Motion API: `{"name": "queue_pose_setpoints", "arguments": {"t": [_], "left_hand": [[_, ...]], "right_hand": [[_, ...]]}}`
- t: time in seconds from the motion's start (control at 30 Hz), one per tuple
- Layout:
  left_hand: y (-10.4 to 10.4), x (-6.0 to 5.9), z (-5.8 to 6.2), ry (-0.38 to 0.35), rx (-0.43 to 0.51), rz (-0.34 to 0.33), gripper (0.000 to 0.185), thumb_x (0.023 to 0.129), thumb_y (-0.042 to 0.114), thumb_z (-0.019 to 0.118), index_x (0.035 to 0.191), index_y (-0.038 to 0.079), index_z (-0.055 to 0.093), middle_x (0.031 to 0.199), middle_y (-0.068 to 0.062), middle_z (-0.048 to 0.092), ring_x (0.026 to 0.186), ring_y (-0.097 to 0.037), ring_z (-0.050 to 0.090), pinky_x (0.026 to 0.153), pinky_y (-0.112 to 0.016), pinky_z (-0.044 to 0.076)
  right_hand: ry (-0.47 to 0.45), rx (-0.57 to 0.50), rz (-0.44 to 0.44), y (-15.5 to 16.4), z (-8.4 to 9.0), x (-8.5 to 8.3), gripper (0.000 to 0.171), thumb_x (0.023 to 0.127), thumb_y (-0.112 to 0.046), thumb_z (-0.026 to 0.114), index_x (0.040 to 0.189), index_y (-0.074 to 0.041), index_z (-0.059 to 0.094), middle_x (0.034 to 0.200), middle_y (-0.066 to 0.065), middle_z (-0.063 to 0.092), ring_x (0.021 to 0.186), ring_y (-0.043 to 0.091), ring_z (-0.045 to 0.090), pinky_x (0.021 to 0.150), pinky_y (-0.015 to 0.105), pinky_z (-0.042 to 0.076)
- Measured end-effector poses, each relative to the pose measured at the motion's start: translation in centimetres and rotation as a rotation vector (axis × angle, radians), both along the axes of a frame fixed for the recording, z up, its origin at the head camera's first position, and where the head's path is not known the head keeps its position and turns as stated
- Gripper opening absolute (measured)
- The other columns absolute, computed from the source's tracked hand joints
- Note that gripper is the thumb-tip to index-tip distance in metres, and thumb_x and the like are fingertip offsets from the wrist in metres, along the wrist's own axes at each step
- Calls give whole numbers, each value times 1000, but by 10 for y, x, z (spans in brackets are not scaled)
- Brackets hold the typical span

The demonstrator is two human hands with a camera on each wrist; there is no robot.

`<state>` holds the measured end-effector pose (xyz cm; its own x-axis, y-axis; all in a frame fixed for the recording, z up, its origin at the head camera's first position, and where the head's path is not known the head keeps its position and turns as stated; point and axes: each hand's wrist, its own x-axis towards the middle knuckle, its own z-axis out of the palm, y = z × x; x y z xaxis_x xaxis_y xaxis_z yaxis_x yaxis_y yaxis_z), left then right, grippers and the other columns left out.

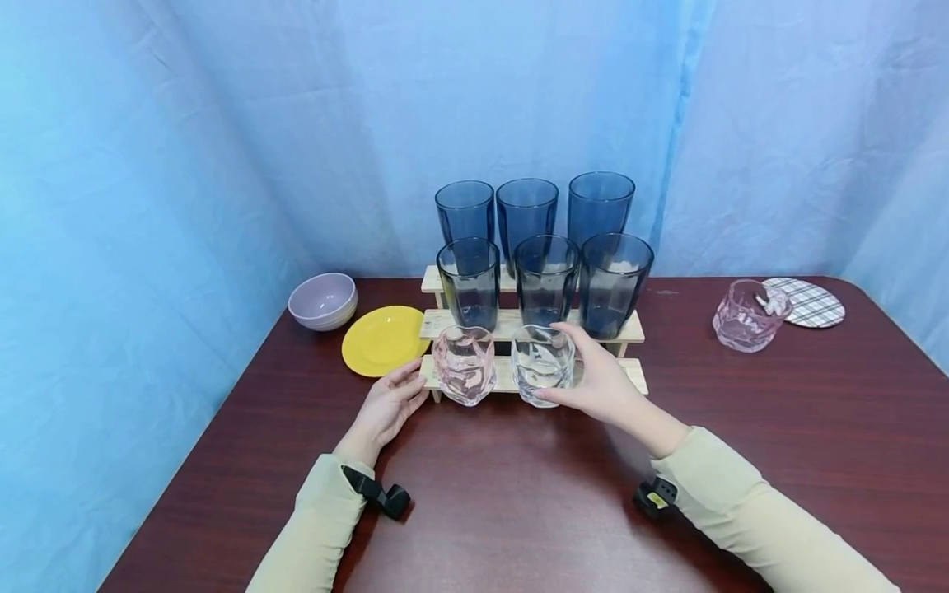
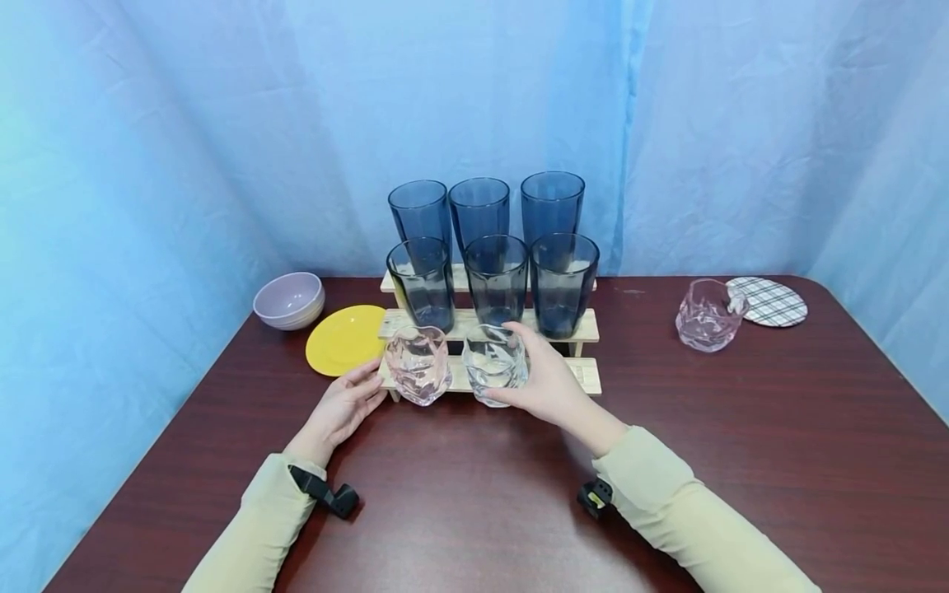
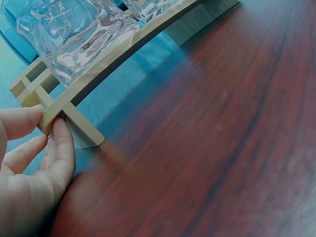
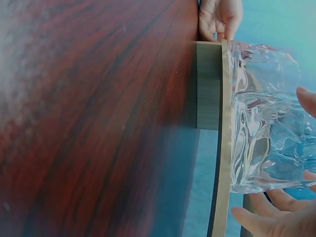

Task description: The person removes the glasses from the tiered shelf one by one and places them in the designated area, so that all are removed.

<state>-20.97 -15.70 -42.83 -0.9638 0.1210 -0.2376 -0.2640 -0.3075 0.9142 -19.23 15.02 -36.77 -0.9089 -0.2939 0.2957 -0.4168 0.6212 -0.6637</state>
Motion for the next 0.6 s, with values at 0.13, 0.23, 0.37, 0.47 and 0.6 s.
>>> {"name": "queue_pose_setpoints", "arguments": {"t": [0.13, 0.23, 0.37, 0.47, 0.6], "left_hand": [[0, 0, 0, -1, 0, 2, 51, 98, -4, 43, 147, 0, 30, 111, -1, 50, 89, -3, 59, 79, -18, 49], [0, 0, 0, 0, 1, 3, 51, 98, -4, 42, 147, 0, 30, 109, -1, 51, 89, -3, 59, 79, -17, 49], [0, 0, 0, 1, 3, 3, 50, 98, -4, 42, 147, 0, 30, 108, 0, 51, 88, -3, 59, 79, -17, 49], [0, 0, 0, 2, 2, 1, 51, 98, -3, 42, 147, 0, 29, 108, 0, 50, 88, -3, 59, 79, -17, 49], [0, 1, 0, 9, 6, -7, 51, 98, -3, 41, 147, -1, 28, 110, -1, 50, 89, -2, 59, 80, -17, 49]], "right_hand": [[0, -19, -7, -2, 1, 0, 82, 68, -26, 85, 136, -9, 41, 117, 13, 59, 106, 31, 56, 90, 51, 44], [14, -36, -10, -3, 1, 0, 81, 68, -24, 85, 135, -8, 43, 114, 13, 59, 100, 30, 57, 87, 50, 45], [25, -46, -14, -3, 1, -1, 79, 67, -22, 86, 133, -8, 44, 111, 12, 60, 95, 28, 57, 84, 48, 45], [21, -52, -15, -3, 1, -1, 79, 67, -22, 86, 132, -9, 44, 110, 12, 60, 91, 27, 56, 82, 47, 45], [14, -59, -15, -3, 2, -1, 79, 66, -21, 86, 132, -9, 45, 111, 13, 61, 84, 24, 56, 78, 44, 45]]}}
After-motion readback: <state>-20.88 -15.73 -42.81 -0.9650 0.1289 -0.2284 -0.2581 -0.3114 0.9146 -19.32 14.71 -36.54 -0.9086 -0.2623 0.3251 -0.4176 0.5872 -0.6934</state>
